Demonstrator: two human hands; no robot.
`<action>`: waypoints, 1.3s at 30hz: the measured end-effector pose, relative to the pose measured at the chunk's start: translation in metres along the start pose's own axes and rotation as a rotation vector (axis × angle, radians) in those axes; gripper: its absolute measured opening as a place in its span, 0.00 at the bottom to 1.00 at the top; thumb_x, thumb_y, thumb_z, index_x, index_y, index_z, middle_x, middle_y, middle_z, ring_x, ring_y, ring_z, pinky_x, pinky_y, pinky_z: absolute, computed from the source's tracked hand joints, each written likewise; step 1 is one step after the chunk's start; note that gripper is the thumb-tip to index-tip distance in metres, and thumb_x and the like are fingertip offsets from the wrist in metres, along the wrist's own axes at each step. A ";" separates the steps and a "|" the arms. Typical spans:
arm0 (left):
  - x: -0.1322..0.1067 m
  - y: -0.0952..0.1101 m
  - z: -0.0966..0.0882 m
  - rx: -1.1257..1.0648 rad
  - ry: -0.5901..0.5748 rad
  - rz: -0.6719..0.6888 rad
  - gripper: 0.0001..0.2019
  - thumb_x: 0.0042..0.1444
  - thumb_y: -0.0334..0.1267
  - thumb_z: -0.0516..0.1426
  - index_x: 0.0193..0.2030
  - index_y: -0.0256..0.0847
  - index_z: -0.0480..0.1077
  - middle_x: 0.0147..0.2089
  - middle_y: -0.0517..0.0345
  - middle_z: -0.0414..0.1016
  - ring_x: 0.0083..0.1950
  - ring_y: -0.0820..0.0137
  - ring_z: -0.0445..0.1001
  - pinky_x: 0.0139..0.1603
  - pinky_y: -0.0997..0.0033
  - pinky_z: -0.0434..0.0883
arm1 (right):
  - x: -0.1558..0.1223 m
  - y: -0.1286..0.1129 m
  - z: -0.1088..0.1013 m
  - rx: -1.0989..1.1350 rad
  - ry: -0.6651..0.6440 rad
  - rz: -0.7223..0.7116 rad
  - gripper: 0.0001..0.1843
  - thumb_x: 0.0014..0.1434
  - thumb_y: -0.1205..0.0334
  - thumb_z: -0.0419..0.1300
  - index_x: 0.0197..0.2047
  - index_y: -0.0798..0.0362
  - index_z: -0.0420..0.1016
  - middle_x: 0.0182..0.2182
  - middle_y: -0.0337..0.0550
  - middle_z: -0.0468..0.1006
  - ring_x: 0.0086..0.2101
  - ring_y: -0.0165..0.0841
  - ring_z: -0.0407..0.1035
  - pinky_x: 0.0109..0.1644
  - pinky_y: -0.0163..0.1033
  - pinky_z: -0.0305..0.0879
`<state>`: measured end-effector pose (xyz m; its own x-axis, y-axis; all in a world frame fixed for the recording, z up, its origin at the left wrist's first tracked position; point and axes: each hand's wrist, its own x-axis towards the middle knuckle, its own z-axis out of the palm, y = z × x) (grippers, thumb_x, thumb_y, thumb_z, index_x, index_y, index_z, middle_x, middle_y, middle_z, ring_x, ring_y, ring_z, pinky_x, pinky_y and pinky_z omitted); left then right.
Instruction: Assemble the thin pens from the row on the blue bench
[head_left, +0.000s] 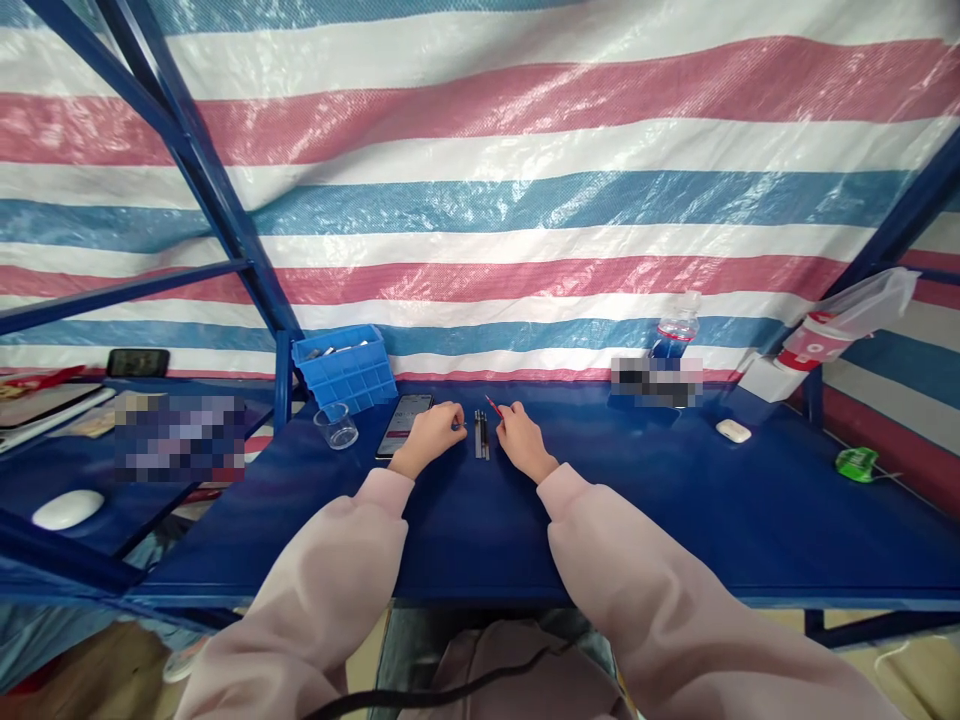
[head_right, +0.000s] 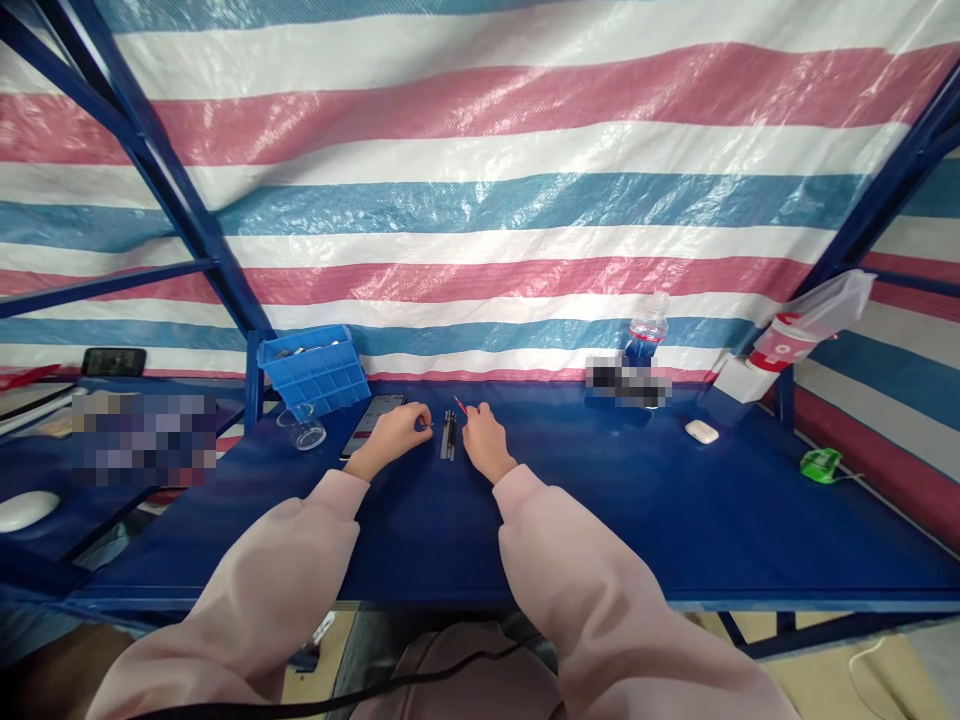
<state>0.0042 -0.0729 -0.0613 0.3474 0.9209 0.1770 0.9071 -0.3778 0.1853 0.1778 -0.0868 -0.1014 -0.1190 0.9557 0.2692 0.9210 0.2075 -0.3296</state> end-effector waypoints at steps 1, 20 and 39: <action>0.000 0.003 0.001 -0.018 0.027 0.006 0.05 0.49 0.36 0.52 0.34 0.43 0.67 0.38 0.59 0.73 0.41 0.68 0.70 0.37 0.74 0.63 | 0.000 -0.001 0.000 -0.001 0.014 -0.013 0.14 0.60 0.67 0.46 0.49 0.54 0.63 0.42 0.47 0.63 0.40 0.33 0.64 0.36 0.34 0.61; 0.004 0.000 0.017 -0.139 0.238 0.022 0.09 0.56 0.36 0.50 0.38 0.44 0.71 0.42 0.59 0.73 0.46 0.69 0.68 0.42 0.74 0.65 | 0.002 0.004 0.005 -0.026 0.168 -0.031 0.14 0.58 0.67 0.49 0.44 0.50 0.72 0.39 0.45 0.66 0.41 0.35 0.58 0.43 0.38 0.54; 0.004 -0.002 0.019 -0.154 0.295 0.046 0.08 0.56 0.38 0.53 0.36 0.45 0.73 0.40 0.60 0.74 0.43 0.70 0.69 0.40 0.75 0.65 | 0.003 0.003 0.006 -0.001 0.185 -0.041 0.14 0.56 0.68 0.52 0.41 0.48 0.75 0.37 0.44 0.67 0.40 0.35 0.60 0.41 0.38 0.54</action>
<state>0.0087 -0.0666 -0.0791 0.2827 0.8437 0.4563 0.8379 -0.4488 0.3107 0.1781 -0.0822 -0.1073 -0.0866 0.8917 0.4443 0.9172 0.2455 -0.3139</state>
